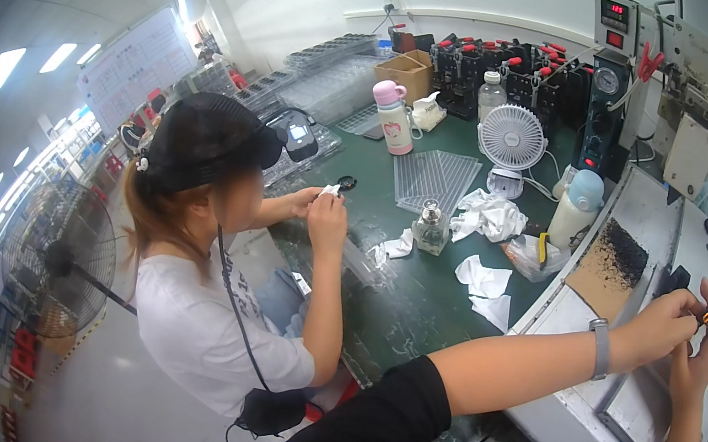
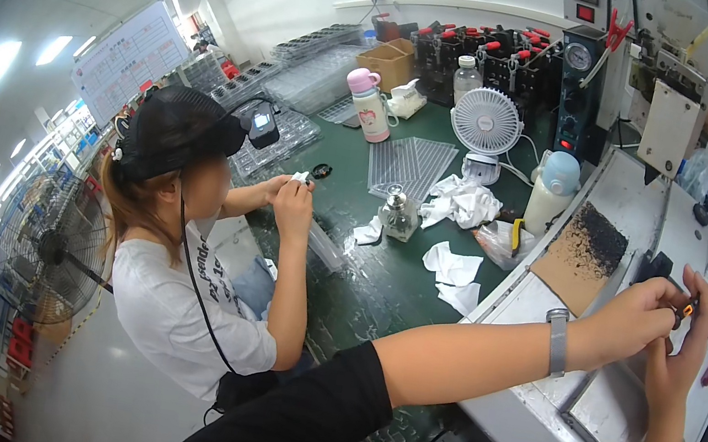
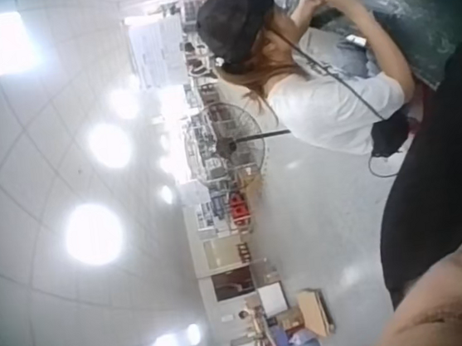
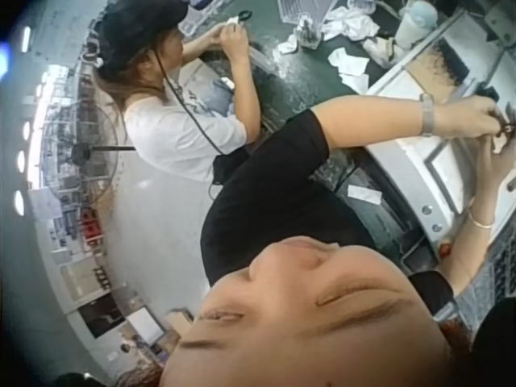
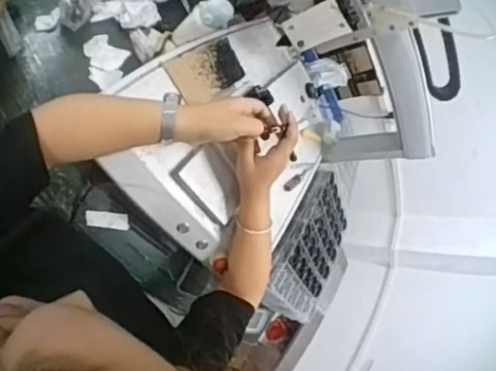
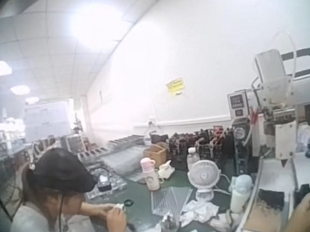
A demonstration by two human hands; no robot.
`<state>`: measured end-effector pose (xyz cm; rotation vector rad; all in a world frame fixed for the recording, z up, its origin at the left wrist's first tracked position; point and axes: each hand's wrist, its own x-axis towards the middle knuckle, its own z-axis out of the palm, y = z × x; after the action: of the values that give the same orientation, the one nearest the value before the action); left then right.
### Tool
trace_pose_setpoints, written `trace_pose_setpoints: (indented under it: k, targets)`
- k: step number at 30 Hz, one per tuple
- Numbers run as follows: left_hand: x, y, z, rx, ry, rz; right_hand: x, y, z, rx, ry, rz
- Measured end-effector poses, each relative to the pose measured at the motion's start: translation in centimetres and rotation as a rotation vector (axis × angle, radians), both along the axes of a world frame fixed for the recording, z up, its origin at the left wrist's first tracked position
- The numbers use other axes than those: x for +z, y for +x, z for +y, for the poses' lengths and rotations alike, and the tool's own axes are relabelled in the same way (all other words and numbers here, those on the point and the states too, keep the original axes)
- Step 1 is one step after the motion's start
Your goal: The person turns a watch casing by hand, takes a component from a tray, mounts parts into a machine fixture, and presses machine buttons while holding a pad against the work surface.
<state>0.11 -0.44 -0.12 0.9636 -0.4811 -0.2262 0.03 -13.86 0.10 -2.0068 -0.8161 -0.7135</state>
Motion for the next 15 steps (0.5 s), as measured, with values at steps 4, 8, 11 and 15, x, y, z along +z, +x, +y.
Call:
trace_pose_setpoints:
  k: [4,8,11,15]
  targets:
    - [0.15,-0.03,0.14,-0.012,-0.001,-0.005,0.22,-0.05,-0.12,-0.044,-0.074,-0.041]
    - [0.17,-0.17,0.17,0.013,-0.003,-0.01,0.27,0.06,-0.08,-0.021,-0.071,-0.065]
    - [0.46,-0.34,0.51,0.005,0.05,0.005,0.01,0.27,-0.33,-0.023,-0.065,-0.024]
    - [0.46,-0.43,0.43,-0.023,0.053,-0.006,0.23,-0.1,-0.28,0.0,-0.034,-0.027]
